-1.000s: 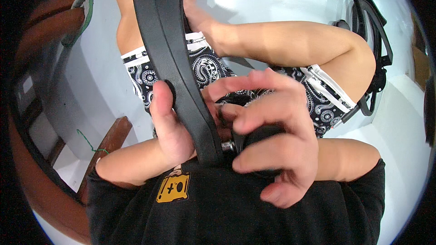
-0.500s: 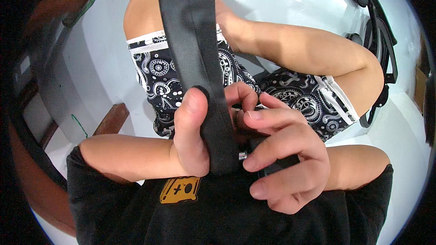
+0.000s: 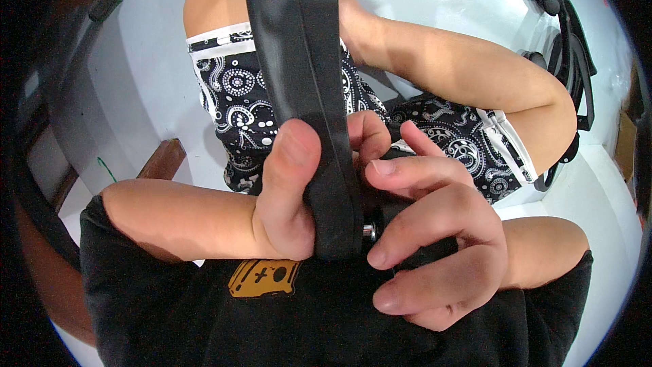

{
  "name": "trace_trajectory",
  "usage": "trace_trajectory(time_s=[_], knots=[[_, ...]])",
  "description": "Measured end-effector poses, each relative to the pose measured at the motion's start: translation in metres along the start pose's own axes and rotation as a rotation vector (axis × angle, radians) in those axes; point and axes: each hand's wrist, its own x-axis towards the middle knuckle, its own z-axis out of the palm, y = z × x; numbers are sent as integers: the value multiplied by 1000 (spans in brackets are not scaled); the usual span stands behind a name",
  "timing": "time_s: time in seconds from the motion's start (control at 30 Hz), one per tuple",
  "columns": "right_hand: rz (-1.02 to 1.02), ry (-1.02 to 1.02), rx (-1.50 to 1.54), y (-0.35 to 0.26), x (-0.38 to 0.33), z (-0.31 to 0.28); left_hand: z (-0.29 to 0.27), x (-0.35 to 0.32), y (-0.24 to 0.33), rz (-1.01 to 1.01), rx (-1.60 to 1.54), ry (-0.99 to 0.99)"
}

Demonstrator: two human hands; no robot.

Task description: The person assembles an office chair by attaching casters to the base, applying lubricant to the gas lift, and preparing the seat and backrest components. The person handles the chair base, casters, gas lift, seat, and backrest.

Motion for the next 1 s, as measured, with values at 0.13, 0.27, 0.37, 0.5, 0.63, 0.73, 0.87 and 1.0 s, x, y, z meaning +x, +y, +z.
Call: trace_trajectory(time_s=[0.13, 0.27, 0.37, 0.5, 0.63, 0.73, 0.87, 1.0], knots=[[10, 29, 1, 1, 1, 5, 0, -6, 3, -129, 141, 86], [-62, 34, 12, 5, 0, 5, 2, -7, -9, 21, -175, 121], [-51, 7, -16, 6, -1, 1, -1, -4, -7, -31, -256, -104], [-113, 11, -152, 3, -4, -2, 6, -6, 12, -229, -317, -16], [-158, 17, -305, 2, -6, -2, 19, -8, 23, -377, -212, 152], [-239, 55, -288, 3, -5, 1, 21, -6, 22, -362, -265, 91], [-189, -45, -166, 2, -3, 0, 17, -8, 17, -242, -104, 147], [-71, -79, -52, 3, 4, -3, 16, -11, 14, -221, 79, 222]])
